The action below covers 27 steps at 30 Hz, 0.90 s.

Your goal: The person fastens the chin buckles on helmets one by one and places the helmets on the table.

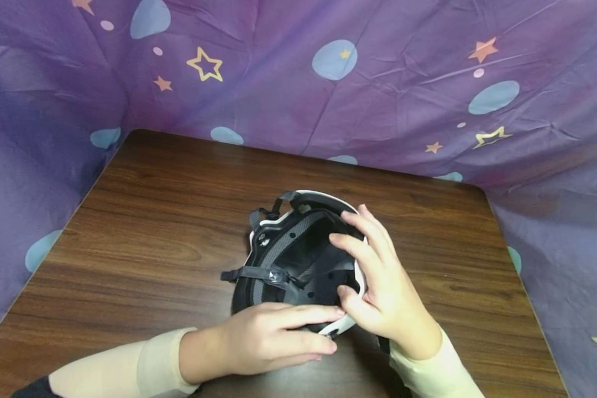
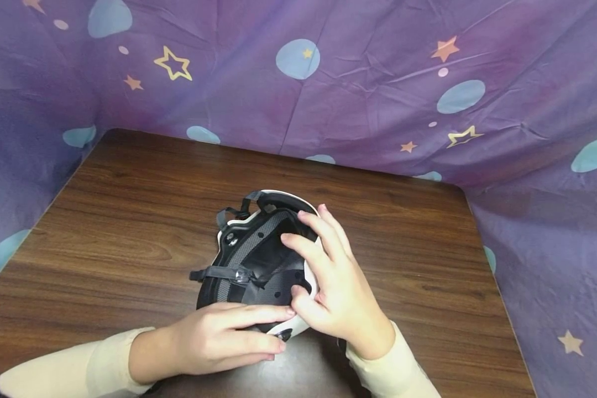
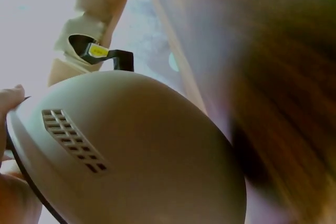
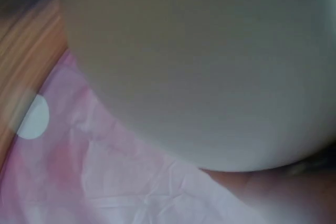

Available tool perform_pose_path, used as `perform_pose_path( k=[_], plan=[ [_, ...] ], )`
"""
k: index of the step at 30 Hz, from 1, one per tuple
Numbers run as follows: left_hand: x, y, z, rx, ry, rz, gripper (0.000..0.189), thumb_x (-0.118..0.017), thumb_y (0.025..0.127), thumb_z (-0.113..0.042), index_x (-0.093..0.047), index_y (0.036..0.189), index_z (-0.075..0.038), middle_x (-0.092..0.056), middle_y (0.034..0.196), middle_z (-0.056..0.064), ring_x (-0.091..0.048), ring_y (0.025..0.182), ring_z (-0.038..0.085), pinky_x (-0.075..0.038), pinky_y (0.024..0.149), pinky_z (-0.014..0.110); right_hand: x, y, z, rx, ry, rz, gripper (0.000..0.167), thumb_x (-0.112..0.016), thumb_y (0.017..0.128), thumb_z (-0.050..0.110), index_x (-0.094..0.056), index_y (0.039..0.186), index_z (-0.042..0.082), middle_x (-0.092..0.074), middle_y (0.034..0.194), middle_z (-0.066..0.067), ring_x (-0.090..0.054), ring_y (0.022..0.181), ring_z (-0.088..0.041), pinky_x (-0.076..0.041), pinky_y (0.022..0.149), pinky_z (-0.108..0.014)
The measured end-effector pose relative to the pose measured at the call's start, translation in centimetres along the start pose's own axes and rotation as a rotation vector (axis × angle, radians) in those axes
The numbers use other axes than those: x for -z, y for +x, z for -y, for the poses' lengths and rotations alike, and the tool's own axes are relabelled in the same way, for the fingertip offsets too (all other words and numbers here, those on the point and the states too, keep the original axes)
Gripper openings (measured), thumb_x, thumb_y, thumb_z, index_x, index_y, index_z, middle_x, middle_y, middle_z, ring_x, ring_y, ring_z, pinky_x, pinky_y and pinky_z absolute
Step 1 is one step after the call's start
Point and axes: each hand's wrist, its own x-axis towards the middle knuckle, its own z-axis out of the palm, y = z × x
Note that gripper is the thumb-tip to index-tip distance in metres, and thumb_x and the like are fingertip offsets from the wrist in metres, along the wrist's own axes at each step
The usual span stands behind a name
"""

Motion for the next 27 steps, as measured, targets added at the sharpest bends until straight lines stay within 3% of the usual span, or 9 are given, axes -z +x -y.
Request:
perform_pose_path(
  k=[7, 13, 18, 27],
  plan=[
    [-0.1, -0.2, 0.1, 0.011, -0.033, 0.067, 0.034, -0.085, 0.094, -0.018, -0.076, 0.125, -0.008, -0.064, 0.142, 0.024, -0.063, 0.134, 0.024, -0.045, 0.112, 0.028, -0.1, -0.6, -0.7, -0.02, -0.02, 0.01, 0.049, -0.053, 0.068, 0.011, -0.059, 0.115, -0.002, -0.052, 0.139, -0.032, -0.038, 0.147, -0.053, -0.028, 0.123, -0.061],
    [0.1, -0.2, -0.1, 0.03, -0.049, 0.126, 0.039, -0.081, 0.096, -0.02, -0.072, 0.132, -0.009, -0.057, 0.15, 0.025, -0.056, 0.141, 0.025, -0.04, 0.117, 0.031, -0.2, -0.7, -1.1, -0.042, -0.014, 0.008, 0.048, -0.05, 0.069, 0.008, -0.06, 0.115, -0.001, -0.05, 0.146, -0.033, -0.036, 0.149, -0.052, -0.027, 0.124, -0.061],
    [0.4, -0.3, -0.3, 0.071, -0.037, 0.198, 0.047, -0.079, 0.098, -0.027, -0.067, 0.14, -0.01, -0.05, 0.157, 0.025, -0.05, 0.147, 0.026, -0.036, 0.12, 0.032, -0.5, -0.8, -1.2, -0.058, -0.005, -0.021, 0.05, -0.05, 0.07, 0.005, -0.063, 0.117, -0.002, -0.053, 0.143, -0.032, -0.039, 0.147, -0.053, -0.029, 0.123, -0.059],
    [0.5, -0.5, 0.1, 0.084, -0.052, 0.202, 0.058, -0.076, 0.099, -0.032, -0.059, 0.147, -0.005, -0.046, 0.16, 0.025, -0.05, 0.146, 0.027, -0.036, 0.121, 0.035, -0.7, -0.8, -1.5, -0.047, -0.021, -0.064, 0.049, -0.048, 0.07, 0.002, -0.066, 0.115, -0.002, -0.059, 0.133, -0.03, -0.044, 0.143, -0.053, -0.032, 0.122, -0.059]
  ],
)
